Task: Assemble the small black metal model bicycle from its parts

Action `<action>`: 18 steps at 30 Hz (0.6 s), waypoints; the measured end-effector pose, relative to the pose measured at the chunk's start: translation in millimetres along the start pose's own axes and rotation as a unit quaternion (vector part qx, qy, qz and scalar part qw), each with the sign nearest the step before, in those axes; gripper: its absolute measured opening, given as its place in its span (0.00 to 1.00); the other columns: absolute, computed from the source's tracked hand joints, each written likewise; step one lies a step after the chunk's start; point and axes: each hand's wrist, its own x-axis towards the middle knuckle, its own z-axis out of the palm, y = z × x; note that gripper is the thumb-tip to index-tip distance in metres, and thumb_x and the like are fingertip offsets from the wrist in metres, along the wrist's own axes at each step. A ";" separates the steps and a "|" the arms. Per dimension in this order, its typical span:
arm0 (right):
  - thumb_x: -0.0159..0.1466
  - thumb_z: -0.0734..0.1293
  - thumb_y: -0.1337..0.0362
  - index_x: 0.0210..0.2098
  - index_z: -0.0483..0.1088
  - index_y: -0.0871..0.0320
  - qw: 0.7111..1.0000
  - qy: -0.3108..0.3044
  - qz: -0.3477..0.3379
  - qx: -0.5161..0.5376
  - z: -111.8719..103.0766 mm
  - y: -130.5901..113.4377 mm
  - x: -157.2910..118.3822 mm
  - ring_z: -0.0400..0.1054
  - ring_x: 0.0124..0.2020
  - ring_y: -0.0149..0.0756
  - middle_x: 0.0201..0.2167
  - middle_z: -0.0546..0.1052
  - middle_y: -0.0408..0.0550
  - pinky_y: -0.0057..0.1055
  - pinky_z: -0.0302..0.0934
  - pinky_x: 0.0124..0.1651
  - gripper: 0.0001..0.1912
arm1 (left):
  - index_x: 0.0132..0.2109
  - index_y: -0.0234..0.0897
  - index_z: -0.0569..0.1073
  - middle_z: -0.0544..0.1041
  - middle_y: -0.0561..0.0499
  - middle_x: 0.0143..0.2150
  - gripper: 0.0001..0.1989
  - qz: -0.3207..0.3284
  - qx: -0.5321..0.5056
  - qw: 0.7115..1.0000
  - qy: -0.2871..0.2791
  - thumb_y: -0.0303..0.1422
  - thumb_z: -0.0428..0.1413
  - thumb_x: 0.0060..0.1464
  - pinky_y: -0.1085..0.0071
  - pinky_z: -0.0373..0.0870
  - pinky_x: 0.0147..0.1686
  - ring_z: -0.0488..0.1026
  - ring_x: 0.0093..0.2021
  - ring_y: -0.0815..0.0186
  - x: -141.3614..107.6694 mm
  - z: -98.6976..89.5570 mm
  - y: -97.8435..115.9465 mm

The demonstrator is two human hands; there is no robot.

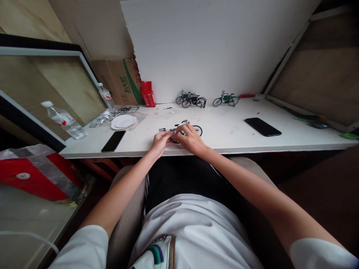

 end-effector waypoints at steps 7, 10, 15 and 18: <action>0.73 0.68 0.59 0.43 0.78 0.52 0.976 0.115 0.142 0.122 5.5 -9.4 0.6 0.68 0.51 0.48 0.44 0.74 0.52 0.51 0.62 0.60 0.07 | 0.42 0.31 0.81 0.85 0.44 0.41 0.16 0.018 0.012 1.000 -0.012 0.37 0.73 0.50 0.64 0.80 0.47 0.82 0.39 0.63 -4.3 2.1 -3.0; 0.71 0.70 0.58 0.41 0.80 0.52 0.962 0.129 0.197 0.134 8.9 -9.9 -0.2 0.68 0.51 0.48 0.43 0.73 0.52 0.52 0.61 0.61 0.07 | 0.50 0.31 0.82 0.86 0.40 0.47 0.22 0.020 0.023 1.000 0.000 0.37 0.73 0.51 0.63 0.81 0.49 0.83 0.43 0.61 -5.1 2.7 -6.1; 0.69 0.71 0.57 0.39 0.81 0.52 0.950 0.117 0.250 0.148 11.6 -10.0 -1.3 0.67 0.49 0.48 0.40 0.72 0.51 0.51 0.62 0.60 0.08 | 0.58 0.30 0.80 0.86 0.38 0.51 0.29 0.033 0.056 0.998 0.001 0.39 0.73 0.51 0.62 0.81 0.50 0.84 0.46 0.57 -7.0 3.3 -10.2; 0.70 0.71 0.57 0.41 0.81 0.53 0.949 0.119 0.251 0.152 11.9 -10.0 -2.1 0.67 0.48 0.47 0.40 0.72 0.51 0.49 0.63 0.58 0.08 | 0.58 0.31 0.80 0.86 0.38 0.50 0.31 0.043 0.068 0.997 -0.002 0.41 0.73 0.51 0.60 0.81 0.49 0.84 0.46 0.56 -7.7 3.6 -10.8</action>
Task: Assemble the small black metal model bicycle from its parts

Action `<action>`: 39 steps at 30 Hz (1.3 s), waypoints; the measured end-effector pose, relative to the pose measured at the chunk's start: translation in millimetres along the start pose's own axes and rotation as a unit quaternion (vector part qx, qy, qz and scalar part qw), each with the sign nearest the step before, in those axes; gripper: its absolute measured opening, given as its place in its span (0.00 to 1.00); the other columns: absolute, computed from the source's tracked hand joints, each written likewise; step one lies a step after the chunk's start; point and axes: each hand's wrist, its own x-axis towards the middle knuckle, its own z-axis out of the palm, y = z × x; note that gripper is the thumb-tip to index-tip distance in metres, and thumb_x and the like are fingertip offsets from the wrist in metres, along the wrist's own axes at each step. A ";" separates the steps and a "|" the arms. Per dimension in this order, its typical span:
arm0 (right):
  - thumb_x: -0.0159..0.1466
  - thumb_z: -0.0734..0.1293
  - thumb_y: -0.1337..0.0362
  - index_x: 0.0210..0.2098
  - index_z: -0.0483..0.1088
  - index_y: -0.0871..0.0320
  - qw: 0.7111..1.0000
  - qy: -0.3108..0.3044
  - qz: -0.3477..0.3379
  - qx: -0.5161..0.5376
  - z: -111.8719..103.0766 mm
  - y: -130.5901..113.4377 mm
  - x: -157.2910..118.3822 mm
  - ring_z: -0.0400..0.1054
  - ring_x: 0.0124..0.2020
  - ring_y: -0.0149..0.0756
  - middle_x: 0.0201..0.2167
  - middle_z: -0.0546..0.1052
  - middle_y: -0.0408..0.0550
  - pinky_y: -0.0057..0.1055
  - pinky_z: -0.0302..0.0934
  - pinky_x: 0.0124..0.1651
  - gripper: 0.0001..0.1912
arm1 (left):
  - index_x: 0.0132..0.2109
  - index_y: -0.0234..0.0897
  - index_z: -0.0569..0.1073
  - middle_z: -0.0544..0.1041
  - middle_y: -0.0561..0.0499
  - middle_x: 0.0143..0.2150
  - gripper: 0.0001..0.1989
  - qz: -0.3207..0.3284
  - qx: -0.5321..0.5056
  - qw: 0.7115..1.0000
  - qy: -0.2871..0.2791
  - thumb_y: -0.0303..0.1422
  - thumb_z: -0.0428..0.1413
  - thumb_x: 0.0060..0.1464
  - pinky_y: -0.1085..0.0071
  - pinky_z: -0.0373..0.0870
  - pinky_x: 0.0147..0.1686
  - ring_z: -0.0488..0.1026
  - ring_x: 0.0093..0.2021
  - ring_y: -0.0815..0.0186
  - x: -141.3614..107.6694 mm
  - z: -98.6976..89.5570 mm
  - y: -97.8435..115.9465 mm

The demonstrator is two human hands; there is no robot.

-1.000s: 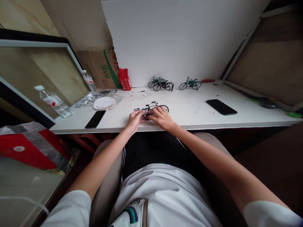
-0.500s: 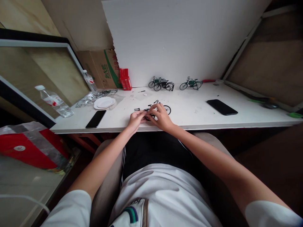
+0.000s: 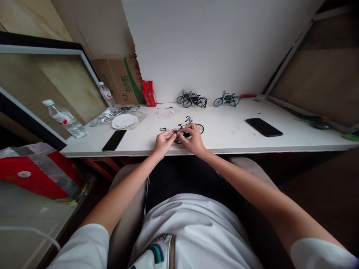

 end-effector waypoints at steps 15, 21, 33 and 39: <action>0.70 0.71 0.57 0.39 0.81 0.53 1.000 0.000 -0.020 -0.002 2.0 2.9 -1.7 0.68 0.47 0.47 0.40 0.73 0.51 0.49 0.64 0.56 0.08 | 0.51 0.32 0.84 0.86 0.40 0.48 0.29 0.016 -0.010 1.000 0.017 0.51 0.70 0.52 0.60 0.82 0.47 0.83 0.50 0.53 1.9 1.6 -3.3; 0.68 0.73 0.58 0.36 0.81 0.53 1.000 -0.005 -0.031 -0.005 2.2 4.3 -1.9 0.67 0.47 0.47 0.40 0.73 0.51 0.50 0.63 0.57 0.07 | 0.49 0.32 0.85 0.87 0.41 0.45 0.25 0.018 0.010 0.999 0.025 0.47 0.72 0.52 0.61 0.81 0.49 0.83 0.49 0.54 -0.4 2.4 -2.5; 0.67 0.73 0.59 0.33 0.81 0.53 0.999 -0.012 -0.026 0.017 3.8 6.6 -2.6 0.68 0.47 0.47 0.39 0.75 0.51 0.50 0.62 0.56 0.07 | 0.48 0.33 0.85 0.87 0.42 0.45 0.25 0.042 0.017 0.999 0.021 0.49 0.71 0.52 0.60 0.83 0.48 0.84 0.48 0.54 -1.9 1.6 -7.8; 0.68 0.73 0.59 0.34 0.81 0.54 0.999 -0.018 -0.027 0.027 3.9 6.8 -4.9 0.68 0.47 0.46 0.40 0.75 0.51 0.49 0.63 0.56 0.08 | 0.47 0.32 0.86 0.87 0.39 0.46 0.22 0.037 0.017 0.998 0.044 0.43 0.74 0.50 0.60 0.82 0.48 0.84 0.47 0.54 -3.6 4.7 -4.2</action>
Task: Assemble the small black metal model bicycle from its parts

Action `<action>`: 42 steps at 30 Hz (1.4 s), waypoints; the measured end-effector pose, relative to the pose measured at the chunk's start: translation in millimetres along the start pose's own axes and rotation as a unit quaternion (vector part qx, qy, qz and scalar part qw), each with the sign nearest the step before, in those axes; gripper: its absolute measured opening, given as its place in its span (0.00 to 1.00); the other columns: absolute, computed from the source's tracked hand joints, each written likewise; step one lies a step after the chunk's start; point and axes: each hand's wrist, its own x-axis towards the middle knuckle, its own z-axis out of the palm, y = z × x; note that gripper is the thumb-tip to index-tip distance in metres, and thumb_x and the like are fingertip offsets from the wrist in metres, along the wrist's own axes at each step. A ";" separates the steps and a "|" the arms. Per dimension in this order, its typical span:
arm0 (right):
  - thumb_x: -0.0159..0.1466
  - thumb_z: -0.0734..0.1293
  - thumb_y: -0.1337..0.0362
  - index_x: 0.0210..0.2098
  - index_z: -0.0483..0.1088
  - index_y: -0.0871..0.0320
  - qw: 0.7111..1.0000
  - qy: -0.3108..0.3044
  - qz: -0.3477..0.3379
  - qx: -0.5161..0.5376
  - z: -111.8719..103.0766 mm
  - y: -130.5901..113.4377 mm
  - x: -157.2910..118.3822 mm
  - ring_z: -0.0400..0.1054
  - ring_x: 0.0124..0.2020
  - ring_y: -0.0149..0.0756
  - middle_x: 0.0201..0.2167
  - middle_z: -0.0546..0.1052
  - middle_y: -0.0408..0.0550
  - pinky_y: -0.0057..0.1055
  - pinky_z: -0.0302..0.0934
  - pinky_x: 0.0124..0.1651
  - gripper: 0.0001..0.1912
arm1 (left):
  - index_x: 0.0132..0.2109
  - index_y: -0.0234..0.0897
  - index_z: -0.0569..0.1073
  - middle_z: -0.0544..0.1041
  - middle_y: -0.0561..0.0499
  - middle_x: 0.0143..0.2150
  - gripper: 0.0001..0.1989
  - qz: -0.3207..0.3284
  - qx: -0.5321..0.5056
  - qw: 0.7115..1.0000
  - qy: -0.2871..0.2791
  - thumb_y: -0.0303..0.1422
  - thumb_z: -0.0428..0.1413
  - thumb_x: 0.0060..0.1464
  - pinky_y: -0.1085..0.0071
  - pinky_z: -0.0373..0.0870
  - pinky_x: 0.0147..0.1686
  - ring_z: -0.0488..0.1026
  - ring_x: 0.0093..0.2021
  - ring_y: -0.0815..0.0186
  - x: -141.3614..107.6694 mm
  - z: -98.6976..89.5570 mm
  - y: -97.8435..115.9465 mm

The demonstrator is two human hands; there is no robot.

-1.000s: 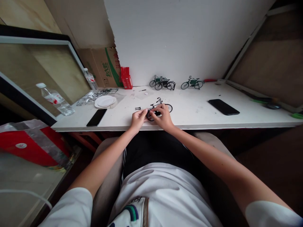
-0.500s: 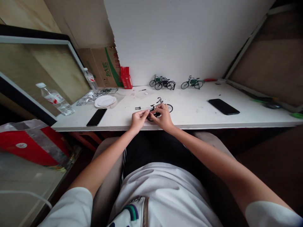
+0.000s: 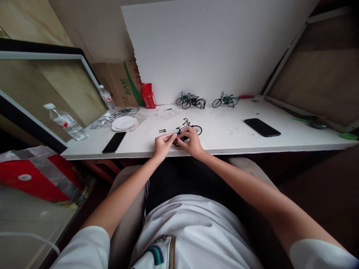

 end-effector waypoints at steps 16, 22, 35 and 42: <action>0.68 0.74 0.53 0.37 0.84 0.51 0.999 0.023 0.010 0.028 0.7 0.6 -2.3 0.71 0.45 0.45 0.39 0.77 0.50 0.50 0.66 0.55 0.10 | 0.48 0.32 0.85 0.87 0.39 0.46 0.25 -0.006 -0.004 1.000 0.007 0.46 0.73 0.50 0.62 0.82 0.46 0.84 0.46 0.54 1.9 -1.0 -3.0; 0.66 0.75 0.53 0.50 0.79 0.53 1.000 0.029 0.002 0.006 -0.5 -4.2 -4.2 0.71 0.50 0.47 0.45 0.76 0.53 0.44 0.69 0.48 0.16 | 0.49 0.32 0.84 0.86 0.38 0.50 0.26 0.013 -0.029 0.999 0.036 0.48 0.72 0.52 0.65 0.81 0.46 0.83 0.48 0.56 4.1 -1.0 -3.5; 0.72 0.70 0.52 0.42 0.80 0.53 0.998 0.029 0.031 0.036 1.8 -2.3 -12.4 0.78 0.42 0.42 0.40 0.84 0.49 0.36 0.67 0.34 0.12 | 0.48 0.32 0.82 0.86 0.38 0.49 0.26 0.060 -0.009 0.993 0.099 0.51 0.69 0.55 0.70 0.79 0.42 0.83 0.48 0.57 3.3 0.0 -4.1; 0.78 0.63 0.57 0.41 0.77 0.54 0.967 -0.032 -0.075 -0.240 -8.5 0.9 -4.1 0.69 0.44 0.45 0.36 0.81 0.52 0.37 0.59 0.37 0.14 | 0.49 0.31 0.82 0.86 0.36 0.47 0.29 0.069 0.003 0.993 0.093 0.53 0.70 0.52 0.67 0.80 0.41 0.84 0.46 0.56 6.5 -0.9 -9.0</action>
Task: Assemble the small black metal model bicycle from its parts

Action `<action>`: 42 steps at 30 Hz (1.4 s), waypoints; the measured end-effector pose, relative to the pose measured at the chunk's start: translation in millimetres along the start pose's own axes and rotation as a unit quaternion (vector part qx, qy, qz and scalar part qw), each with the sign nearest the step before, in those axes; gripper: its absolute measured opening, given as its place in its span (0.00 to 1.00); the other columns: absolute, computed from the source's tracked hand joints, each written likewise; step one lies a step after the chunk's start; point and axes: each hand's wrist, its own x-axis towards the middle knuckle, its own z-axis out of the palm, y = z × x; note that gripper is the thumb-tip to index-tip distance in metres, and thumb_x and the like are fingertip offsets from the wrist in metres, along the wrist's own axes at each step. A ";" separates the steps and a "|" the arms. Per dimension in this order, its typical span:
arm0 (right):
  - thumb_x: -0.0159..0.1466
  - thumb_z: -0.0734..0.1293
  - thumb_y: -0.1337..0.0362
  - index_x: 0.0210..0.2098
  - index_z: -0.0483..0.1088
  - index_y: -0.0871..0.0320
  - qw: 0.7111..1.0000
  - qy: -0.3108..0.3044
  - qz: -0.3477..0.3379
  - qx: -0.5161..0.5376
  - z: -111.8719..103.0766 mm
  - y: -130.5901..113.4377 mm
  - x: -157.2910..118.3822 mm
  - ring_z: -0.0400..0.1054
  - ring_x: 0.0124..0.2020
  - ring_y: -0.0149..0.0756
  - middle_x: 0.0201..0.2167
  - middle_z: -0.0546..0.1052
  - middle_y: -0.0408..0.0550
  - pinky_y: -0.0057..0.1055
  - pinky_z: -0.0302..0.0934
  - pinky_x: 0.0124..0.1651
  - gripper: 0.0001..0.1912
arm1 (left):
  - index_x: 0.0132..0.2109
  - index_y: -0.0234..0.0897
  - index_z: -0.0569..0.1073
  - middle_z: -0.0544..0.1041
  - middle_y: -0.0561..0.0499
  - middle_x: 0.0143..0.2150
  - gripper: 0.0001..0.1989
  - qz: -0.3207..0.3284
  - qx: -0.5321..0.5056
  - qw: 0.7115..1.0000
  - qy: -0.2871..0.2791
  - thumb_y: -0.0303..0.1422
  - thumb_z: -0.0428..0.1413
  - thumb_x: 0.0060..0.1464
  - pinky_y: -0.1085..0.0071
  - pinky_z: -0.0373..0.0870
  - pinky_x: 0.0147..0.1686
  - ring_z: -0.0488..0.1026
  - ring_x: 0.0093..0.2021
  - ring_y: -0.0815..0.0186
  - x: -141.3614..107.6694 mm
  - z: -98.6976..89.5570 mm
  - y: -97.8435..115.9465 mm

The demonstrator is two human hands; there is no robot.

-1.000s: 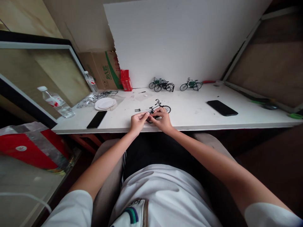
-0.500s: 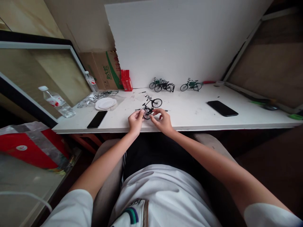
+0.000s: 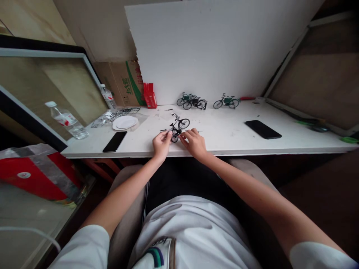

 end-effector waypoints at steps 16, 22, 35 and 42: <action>0.79 0.61 0.54 0.47 0.75 0.58 0.995 -0.053 -0.078 -0.036 -9.8 3.7 3.9 0.70 0.46 0.43 0.41 0.80 0.54 0.35 0.58 0.39 0.15 | 0.49 0.30 0.82 0.86 0.35 0.47 0.28 0.049 0.010 0.999 -0.005 0.51 0.69 0.54 0.63 0.82 0.46 0.85 0.46 0.54 -1.3 -1.8 -9.1; 0.80 0.59 0.60 0.45 0.76 0.57 0.985 -0.062 -0.145 -0.067 -7.3 18.0 6.9 0.70 0.42 0.42 0.37 0.79 0.52 0.35 0.58 0.39 0.16 | 0.49 0.30 0.82 0.86 0.35 0.46 0.27 0.044 0.014 0.999 -0.003 0.51 0.69 0.55 0.63 0.82 0.45 0.85 0.45 0.55 -1.8 -0.6 -6.3; 0.79 0.61 0.54 0.41 0.75 0.58 0.996 -0.047 -0.067 -0.047 -6.3 10.6 1.9 0.71 0.41 0.41 0.36 0.80 0.53 0.35 0.53 0.36 0.18 | 0.49 0.31 0.81 0.86 0.35 0.47 0.28 0.054 0.023 0.998 -0.017 0.51 0.69 0.55 0.62 0.82 0.47 0.85 0.47 0.54 -3.5 -0.7 -10.9; 0.79 0.60 0.60 0.43 0.75 0.57 0.994 -0.049 -0.093 -0.031 -8.0 12.2 4.8 0.71 0.44 0.42 0.38 0.81 0.52 0.35 0.56 0.37 0.14 | 0.48 0.31 0.81 0.86 0.36 0.45 0.29 0.039 0.018 0.999 -0.006 0.53 0.69 0.54 0.67 0.81 0.40 0.85 0.42 0.57 -1.0 0.0 -7.8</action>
